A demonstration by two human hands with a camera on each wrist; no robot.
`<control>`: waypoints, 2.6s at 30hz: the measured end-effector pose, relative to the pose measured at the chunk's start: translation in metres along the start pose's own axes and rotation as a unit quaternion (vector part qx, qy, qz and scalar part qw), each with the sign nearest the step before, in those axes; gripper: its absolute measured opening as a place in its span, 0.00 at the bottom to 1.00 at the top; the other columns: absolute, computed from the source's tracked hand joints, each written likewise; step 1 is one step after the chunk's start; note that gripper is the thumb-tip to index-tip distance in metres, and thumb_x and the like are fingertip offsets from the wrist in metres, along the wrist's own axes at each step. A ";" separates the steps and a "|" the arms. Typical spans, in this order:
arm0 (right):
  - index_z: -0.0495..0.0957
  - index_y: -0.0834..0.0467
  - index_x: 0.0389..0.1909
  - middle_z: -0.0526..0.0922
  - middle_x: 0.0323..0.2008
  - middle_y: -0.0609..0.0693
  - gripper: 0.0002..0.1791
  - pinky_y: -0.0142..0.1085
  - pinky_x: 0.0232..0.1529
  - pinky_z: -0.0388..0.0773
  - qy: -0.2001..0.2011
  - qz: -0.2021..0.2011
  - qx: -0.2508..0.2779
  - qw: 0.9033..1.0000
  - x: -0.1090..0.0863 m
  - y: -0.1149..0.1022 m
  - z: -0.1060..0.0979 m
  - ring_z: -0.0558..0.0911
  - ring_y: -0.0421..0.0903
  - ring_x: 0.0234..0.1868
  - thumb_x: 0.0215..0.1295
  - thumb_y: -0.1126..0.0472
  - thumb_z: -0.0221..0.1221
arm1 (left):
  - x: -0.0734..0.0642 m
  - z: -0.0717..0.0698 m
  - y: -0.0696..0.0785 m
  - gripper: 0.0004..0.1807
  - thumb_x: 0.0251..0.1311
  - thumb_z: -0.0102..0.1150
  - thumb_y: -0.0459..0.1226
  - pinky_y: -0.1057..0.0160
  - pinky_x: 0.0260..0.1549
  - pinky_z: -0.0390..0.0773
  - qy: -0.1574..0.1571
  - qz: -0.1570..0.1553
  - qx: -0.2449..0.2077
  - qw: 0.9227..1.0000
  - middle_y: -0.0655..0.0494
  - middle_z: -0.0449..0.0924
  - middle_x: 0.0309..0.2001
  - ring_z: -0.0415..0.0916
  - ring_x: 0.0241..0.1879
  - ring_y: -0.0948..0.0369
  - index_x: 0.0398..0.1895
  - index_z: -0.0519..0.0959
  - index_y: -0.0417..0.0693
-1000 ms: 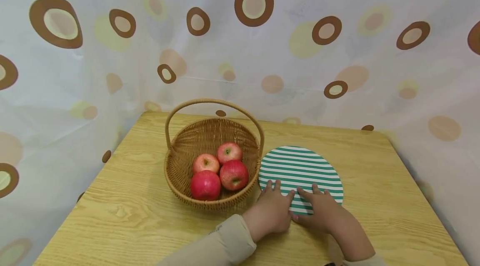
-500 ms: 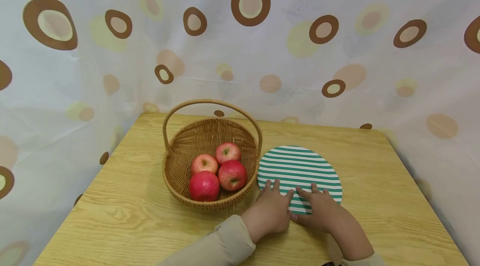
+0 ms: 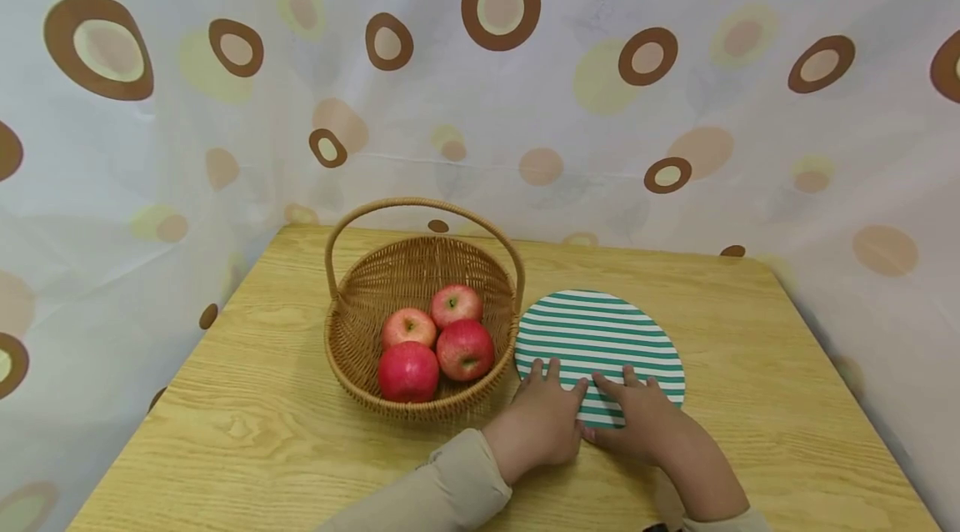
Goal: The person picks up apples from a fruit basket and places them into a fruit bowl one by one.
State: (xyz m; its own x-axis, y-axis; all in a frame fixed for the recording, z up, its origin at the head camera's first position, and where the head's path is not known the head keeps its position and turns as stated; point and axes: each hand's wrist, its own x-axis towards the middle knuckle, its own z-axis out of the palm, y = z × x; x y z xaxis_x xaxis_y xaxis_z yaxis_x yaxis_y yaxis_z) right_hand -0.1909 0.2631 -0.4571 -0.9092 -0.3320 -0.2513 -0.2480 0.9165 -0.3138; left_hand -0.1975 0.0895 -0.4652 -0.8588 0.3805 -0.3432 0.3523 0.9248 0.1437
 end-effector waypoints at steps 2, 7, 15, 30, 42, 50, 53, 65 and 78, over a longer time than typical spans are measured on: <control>0.66 0.60 0.80 0.54 0.75 0.85 0.51 0.84 0.54 0.67 -0.001 -0.002 0.002 1.000 0.000 0.000 0.000 0.55 0.94 0.69 0.67 0.32 0.66 | 0.000 0.000 0.000 0.36 0.74 0.57 0.57 0.54 0.79 0.64 0.001 0.001 -0.001 1.000 0.53 0.53 0.85 0.53 0.84 0.47 0.82 0.60 0.76; 0.65 0.60 0.80 0.54 0.75 0.85 0.51 0.84 0.55 0.67 0.000 -0.003 -0.001 1.000 -0.001 -0.001 -0.001 0.56 0.93 0.70 0.67 0.32 0.66 | -0.001 -0.002 -0.001 0.35 0.75 0.57 0.57 0.53 0.78 0.65 0.003 0.008 0.011 1.000 0.52 0.55 0.85 0.54 0.83 0.47 0.83 0.61 0.75; 0.66 0.59 0.80 0.54 0.75 0.84 0.51 0.83 0.56 0.67 0.002 0.001 -0.005 1.000 -0.001 -0.001 -0.001 0.56 0.92 0.71 0.67 0.32 0.66 | -0.002 -0.003 0.000 0.35 0.76 0.55 0.58 0.55 0.78 0.66 0.006 0.008 0.020 1.000 0.53 0.55 0.84 0.55 0.83 0.48 0.83 0.60 0.75; 0.66 0.57 0.80 0.55 0.76 0.83 0.52 0.83 0.57 0.67 0.009 0.003 -0.002 1.000 -0.003 -0.002 0.005 0.56 0.90 0.72 0.66 0.28 0.64 | -0.007 -0.001 -0.001 0.34 0.76 0.54 0.59 0.56 0.79 0.65 0.009 -0.003 0.022 1.000 0.54 0.55 0.84 0.55 0.83 0.48 0.82 0.60 0.77; 0.66 0.59 0.80 0.55 0.76 0.83 0.52 0.82 0.56 0.69 0.007 0.000 -0.009 1.000 -0.004 -0.006 0.005 0.57 0.90 0.72 0.66 0.29 0.64 | -0.009 0.000 -0.005 0.33 0.77 0.54 0.57 0.54 0.79 0.64 0.006 0.003 0.007 1.000 0.54 0.54 0.85 0.53 0.84 0.47 0.82 0.61 0.77; 0.67 0.61 0.79 0.55 0.76 0.82 0.52 0.81 0.57 0.69 0.010 -0.003 -0.002 1.000 -0.004 -0.004 0.006 0.58 0.88 0.72 0.65 0.29 0.65 | -0.011 -0.001 -0.008 0.34 0.76 0.55 0.58 0.54 0.79 0.65 0.006 0.016 -0.004 1.000 0.53 0.54 0.85 0.53 0.84 0.47 0.82 0.62 0.76; 0.68 0.62 0.78 0.56 0.76 0.82 0.53 0.80 0.59 0.69 0.009 0.002 0.003 1.000 -0.004 -0.002 0.006 0.59 0.87 0.73 0.64 0.29 0.65 | -0.013 -0.001 -0.011 0.34 0.75 0.55 0.59 0.55 0.78 0.66 0.012 0.030 -0.006 0.999 0.52 0.55 0.84 0.54 0.84 0.47 0.82 0.63 0.74; 0.72 0.62 0.75 0.75 0.71 0.71 0.46 0.70 0.60 0.77 0.036 0.001 -0.008 0.999 -0.002 0.000 -0.001 0.76 0.73 0.69 0.68 0.34 0.66 | -0.016 -0.003 -0.022 0.36 0.73 0.56 0.62 0.54 0.79 0.65 0.039 0.082 0.005 0.996 0.51 0.63 0.81 0.58 0.82 0.48 0.80 0.68 0.65; 0.77 0.59 0.71 0.82 0.66 0.63 0.38 0.65 0.55 0.82 0.103 -0.018 -0.027 0.994 -0.010 -0.011 -0.013 0.82 0.67 0.65 0.73 0.34 0.61 | -0.039 -0.029 -0.017 0.21 0.74 0.57 0.61 0.67 0.53 0.82 0.126 0.178 0.069 0.973 0.73 0.78 0.24 0.78 0.30 0.73 0.26 0.82 0.65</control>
State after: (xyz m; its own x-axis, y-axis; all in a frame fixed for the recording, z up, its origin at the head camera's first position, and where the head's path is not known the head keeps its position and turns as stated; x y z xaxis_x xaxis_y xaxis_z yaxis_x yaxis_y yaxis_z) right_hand -0.1832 0.2591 -0.4397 -0.9474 -0.3167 -0.0462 -0.2936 0.9176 -0.2679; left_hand -0.1805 0.0587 -0.4277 -0.7307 0.6806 -0.0526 0.6762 0.7323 0.0807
